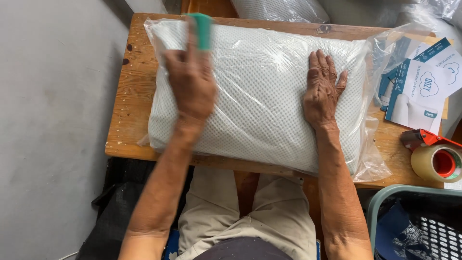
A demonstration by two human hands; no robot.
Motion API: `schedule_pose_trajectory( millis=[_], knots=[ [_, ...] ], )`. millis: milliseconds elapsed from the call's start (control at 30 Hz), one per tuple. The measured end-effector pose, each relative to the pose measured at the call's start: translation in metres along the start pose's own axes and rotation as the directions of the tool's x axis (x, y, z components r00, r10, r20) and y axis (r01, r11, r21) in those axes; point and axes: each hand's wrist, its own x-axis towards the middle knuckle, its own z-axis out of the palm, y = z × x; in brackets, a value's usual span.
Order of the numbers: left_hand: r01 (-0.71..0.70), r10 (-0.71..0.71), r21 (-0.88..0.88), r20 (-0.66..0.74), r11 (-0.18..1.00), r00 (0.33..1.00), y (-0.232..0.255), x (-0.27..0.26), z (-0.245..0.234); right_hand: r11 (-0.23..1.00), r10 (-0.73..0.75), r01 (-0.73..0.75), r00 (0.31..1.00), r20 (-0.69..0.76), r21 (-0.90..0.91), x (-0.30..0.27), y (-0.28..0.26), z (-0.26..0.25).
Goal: Brushing the surface of a plastic-wrapped pillow using a small green brush to smooth it out.
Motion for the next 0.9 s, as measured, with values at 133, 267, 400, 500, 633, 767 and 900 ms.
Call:
schedule_pose_trajectory(
  millis=[133, 267, 400, 500, 633, 767, 900],
  knots=[
    [-0.338, 0.289, 0.113, 0.313, 0.934, 0.905, 0.128, -0.105, 0.028, 0.951, 0.024, 0.004, 0.996, -0.087, 0.308, 0.0, 0.024, 0.005],
    [-0.383, 0.335, 0.194, 0.239, 0.903, 0.911, 0.141, -0.12, 0.05, 0.984, -0.03, 0.054, 0.989, -0.143, 0.172, -0.001, 0.038, 0.01],
    [-0.314, 0.22, 0.367, 0.277, 0.875, 0.935, 0.022, -0.04, 0.034, 0.992, -0.027, 0.049, 0.984, -0.175, 0.12, -0.005, 0.023, 0.012],
    [-0.092, -0.04, 0.396, 0.312, 0.914, 0.949, -0.07, 0.014, 0.005, 0.994, -0.03, 0.051, 0.979, -0.202, 0.098, -0.005, 0.019, 0.013],
    [0.412, -0.45, 0.193, 0.514, 0.89, 0.73, -0.123, 0.03, -0.018, 0.995, -0.026, 0.045, 0.976, -0.215, 0.085, -0.004, 0.014, 0.012],
    [0.394, -0.408, 0.111, 0.334, 0.912, 0.85, -0.147, 0.014, -0.025, 0.995, -0.028, 0.048, 0.977, -0.213, 0.091, -0.004, 0.021, 0.016],
    [0.155, -0.152, 0.049, -0.062, 0.987, 0.986, -0.029, -0.027, -0.021, 0.992, -0.023, 0.048, 0.976, -0.215, 0.113, -0.006, 0.02, 0.015]
  ],
)
